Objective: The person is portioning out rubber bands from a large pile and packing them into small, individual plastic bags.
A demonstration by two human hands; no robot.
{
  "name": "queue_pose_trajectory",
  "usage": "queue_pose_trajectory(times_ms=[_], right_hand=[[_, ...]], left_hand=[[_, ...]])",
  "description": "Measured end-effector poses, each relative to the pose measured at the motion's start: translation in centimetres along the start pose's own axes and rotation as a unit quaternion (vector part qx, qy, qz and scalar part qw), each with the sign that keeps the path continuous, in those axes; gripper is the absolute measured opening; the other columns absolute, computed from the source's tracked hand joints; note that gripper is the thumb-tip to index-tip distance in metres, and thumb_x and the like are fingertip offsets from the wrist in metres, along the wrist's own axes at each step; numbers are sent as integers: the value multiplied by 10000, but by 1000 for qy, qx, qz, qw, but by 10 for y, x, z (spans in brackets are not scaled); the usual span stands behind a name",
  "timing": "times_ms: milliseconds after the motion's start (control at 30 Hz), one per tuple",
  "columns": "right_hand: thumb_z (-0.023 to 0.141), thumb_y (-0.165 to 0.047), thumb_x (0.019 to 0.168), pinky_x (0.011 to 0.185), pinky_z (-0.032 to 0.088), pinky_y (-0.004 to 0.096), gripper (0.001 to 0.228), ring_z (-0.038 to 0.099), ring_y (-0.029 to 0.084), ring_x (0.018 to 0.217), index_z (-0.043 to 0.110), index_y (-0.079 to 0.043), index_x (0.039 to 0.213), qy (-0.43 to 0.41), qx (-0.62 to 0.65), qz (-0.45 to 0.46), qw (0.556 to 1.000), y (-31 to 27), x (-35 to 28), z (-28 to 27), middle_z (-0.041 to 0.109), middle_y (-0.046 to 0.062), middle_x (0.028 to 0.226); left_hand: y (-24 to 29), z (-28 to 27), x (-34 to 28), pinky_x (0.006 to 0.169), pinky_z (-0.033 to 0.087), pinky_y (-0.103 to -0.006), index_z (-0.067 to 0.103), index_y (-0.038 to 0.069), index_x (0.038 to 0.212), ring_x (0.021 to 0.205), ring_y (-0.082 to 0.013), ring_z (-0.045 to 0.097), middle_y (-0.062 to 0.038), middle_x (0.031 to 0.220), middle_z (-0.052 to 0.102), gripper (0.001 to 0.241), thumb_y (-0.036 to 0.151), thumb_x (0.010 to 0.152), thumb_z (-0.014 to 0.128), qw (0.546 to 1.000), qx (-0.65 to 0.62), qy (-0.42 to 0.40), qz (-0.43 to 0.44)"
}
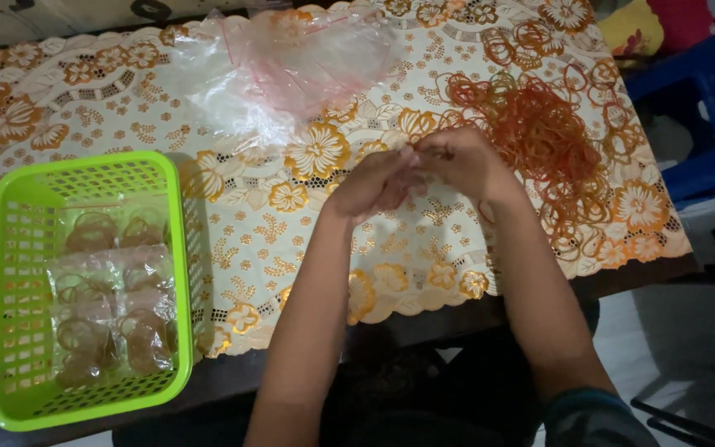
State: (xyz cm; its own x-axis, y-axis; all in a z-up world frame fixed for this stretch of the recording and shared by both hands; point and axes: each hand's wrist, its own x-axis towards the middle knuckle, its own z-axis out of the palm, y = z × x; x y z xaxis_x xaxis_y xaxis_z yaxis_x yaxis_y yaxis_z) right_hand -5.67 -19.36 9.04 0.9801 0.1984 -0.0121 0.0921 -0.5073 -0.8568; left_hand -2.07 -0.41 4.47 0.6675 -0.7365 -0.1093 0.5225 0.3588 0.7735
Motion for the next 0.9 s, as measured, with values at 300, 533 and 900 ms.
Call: queue_pose_trajectory(times_ms=[300, 533, 900], right_hand=[[650, -13, 905, 600, 540, 416, 194, 695, 340, 725, 720, 50, 1074, -167, -74, -112, 977, 24, 1, -17, 723, 253, 862], [744, -321, 869, 477, 317, 306, 304, 475, 182, 545, 758, -22, 819, -233, 56, 65, 969, -40, 2, -5, 546, 54, 589], [607, -262, 988, 675, 547, 419, 370, 724, 333, 735, 732, 53, 1136, -206, 25, 34, 978, -59, -6, -13, 718, 195, 831]], left_hand=[[13, 16, -6, 490, 470, -238, 602, 74, 748, 386, -114, 485, -19, 500, 462, 383, 320, 1040, 585, 998, 43, 33, -30], [-3, -7, 3, 363, 449, -245, 644, 34, 862, 388, -115, 517, -55, 572, 553, 327, 281, 1061, 563, 992, 105, -2, -68], [-6, -9, 3, 356, 460, -245, 652, -7, 907, 428, -151, 586, -106, 546, 564, 350, 294, 1060, 558, 995, 94, 6, -29]])
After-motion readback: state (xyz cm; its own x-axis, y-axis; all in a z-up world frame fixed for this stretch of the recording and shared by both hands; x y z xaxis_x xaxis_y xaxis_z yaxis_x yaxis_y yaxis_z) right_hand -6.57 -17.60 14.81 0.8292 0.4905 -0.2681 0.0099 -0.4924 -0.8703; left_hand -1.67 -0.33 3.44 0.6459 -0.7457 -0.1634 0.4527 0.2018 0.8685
